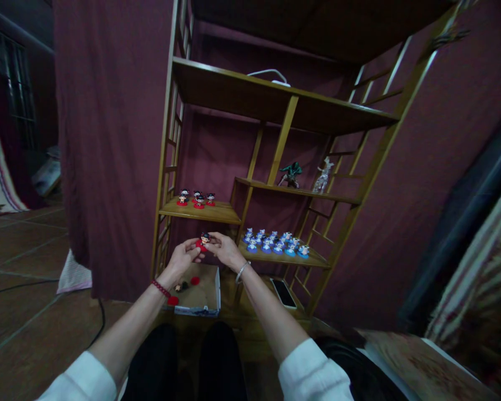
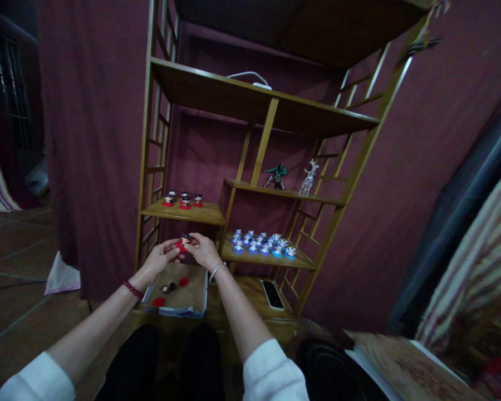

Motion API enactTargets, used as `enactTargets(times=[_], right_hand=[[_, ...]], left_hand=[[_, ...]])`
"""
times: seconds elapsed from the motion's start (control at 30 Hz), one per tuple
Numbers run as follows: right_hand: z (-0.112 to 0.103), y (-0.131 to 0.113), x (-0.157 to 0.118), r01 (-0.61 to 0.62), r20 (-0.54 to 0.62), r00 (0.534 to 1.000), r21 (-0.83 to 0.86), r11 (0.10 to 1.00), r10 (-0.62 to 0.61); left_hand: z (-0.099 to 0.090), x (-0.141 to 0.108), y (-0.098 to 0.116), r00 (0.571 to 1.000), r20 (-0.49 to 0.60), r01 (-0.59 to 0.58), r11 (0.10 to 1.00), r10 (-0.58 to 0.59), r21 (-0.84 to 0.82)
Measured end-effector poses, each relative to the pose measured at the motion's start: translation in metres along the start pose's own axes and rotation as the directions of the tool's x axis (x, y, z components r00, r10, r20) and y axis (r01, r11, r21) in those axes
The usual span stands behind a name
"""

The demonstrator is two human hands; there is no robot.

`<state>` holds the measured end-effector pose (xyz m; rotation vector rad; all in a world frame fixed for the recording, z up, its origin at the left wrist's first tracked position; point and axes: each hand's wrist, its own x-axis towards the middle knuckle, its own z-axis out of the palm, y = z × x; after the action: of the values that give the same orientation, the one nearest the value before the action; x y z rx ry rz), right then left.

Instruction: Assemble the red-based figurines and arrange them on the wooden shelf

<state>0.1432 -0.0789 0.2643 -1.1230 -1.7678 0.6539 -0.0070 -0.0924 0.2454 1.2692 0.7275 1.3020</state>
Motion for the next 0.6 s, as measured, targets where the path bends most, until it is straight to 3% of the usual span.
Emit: enactTargets(times=[0.23,0.6], right_hand=[[-0.013,-0.017,0.013,0.039,0.063,0.997,0.104,0.994,-0.046],[-0.036,-0.026,0.031,0.1,-0.017,0.995,-0.122,0.988,-0.102]], left_hand=[[0.005,0.015,0.017,0.999,0.003,-0.037,0.999,0.037,0.006],[0.022,0.037,0.035,0.995,0.05,-0.088,0.996,0.09,-0.03]])
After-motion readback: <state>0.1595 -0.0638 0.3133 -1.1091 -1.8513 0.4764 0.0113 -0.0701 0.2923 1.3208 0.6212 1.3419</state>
